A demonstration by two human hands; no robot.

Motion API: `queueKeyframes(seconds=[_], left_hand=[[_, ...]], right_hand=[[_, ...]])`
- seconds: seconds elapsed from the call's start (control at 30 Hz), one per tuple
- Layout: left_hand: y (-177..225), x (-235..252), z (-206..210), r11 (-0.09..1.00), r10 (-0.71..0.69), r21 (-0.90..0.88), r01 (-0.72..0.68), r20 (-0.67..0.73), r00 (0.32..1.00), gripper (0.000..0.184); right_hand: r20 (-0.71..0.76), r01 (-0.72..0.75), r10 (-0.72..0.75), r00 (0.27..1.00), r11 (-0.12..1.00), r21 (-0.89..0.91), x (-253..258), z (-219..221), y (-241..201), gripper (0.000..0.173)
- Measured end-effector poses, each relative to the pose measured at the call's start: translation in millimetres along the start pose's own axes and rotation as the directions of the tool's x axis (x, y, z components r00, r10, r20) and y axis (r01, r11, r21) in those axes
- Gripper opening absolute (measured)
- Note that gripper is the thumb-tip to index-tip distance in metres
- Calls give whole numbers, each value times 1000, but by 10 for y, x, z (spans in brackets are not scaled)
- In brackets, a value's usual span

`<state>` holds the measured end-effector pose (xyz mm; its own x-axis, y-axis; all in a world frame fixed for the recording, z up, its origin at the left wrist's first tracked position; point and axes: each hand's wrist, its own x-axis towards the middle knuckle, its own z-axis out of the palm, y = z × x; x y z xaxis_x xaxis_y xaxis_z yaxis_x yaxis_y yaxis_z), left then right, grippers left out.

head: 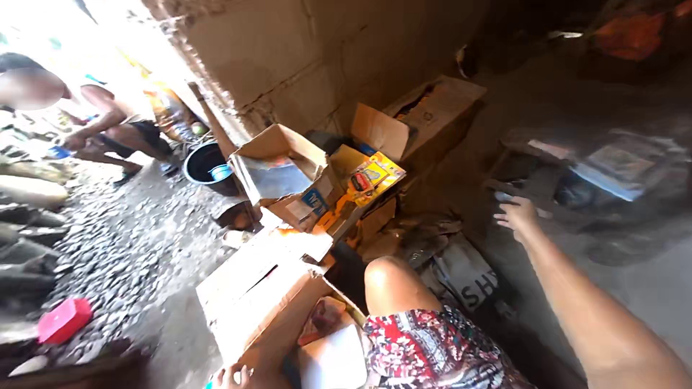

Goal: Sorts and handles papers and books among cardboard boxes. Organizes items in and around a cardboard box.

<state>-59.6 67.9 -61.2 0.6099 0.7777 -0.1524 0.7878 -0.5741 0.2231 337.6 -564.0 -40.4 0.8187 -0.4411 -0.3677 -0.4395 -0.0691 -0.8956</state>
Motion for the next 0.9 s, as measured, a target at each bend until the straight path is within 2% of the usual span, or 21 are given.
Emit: queueKeyframes(seconds=[0.1,0.13,0.17,0.23,0.3,0.33,0.4,0.43,0.5,0.53,0.6,0.67,0.73,0.8,0.83,0.9], left_hand=[[-28,56,-51,992,43,-111,-52,-83,996,33],[2,52,-121,989,32,-139,-45,-94,995,32],[34,44,-206,988,15,-154,-31,-104,994,31],[55,42,-359,982,-9,-187,-14,-124,992,32],[29,77,-512,978,-44,-208,14,-140,989,32],[5,98,-567,976,-59,-217,25,-152,987,31],[-38,116,-655,973,-76,-229,39,-159,984,32],[-49,109,-696,971,-86,-234,47,-160,983,32],[-39,82,-763,968,-100,-242,61,-150,984,31],[-24,65,-789,966,-103,-248,66,-141,985,31],[25,37,-849,962,-100,-267,64,-124,987,33],[76,13,-915,960,-97,-275,62,-116,989,35],[87,-9,-957,963,-80,-265,46,-116,990,35],[108,-14,-950,965,-54,-262,24,-109,993,35],[113,-20,-937,964,-43,-264,12,-112,993,35],[62,-29,-947,964,-41,-265,3,-137,990,35]], right_hand=[[213,263,-226,951,950,-166,-375,447,-369,49],[305,387,-314,899,896,-217,-556,581,-529,45],[411,527,-405,817,814,-245,-785,709,-699,42],[643,788,-519,563,571,-229,-1365,907,-1046,40],[842,954,-484,237,280,-107,-2033,1058,-1330,45],[899,990,-434,60,139,1,-2375,1125,-1434,46],[899,966,-354,-259,-89,244,-3043,1235,-1555,45],[857,923,-344,-384,-181,341,-3346,1283,-1559,44],[733,822,-378,-565,-328,465,-3879,1360,-1508,37],[670,783,-408,-620,-376,495,-4114,1388,-1472,32],[637,740,-380,-671,-399,541,-4530,1372,-1470,29],[666,715,-292,-686,-442,542,-4865,1339,-1490,36],[689,680,-230,-687,-536,499,-5134,1370,-1492,40],[723,665,-210,-658,-612,428,-5310,1485,-1527,47],[739,679,-221,-636,-615,401,-5372,1580,-1568,50],[687,731,-331,-647,-526,435,-5383,1875,-1648,41]])
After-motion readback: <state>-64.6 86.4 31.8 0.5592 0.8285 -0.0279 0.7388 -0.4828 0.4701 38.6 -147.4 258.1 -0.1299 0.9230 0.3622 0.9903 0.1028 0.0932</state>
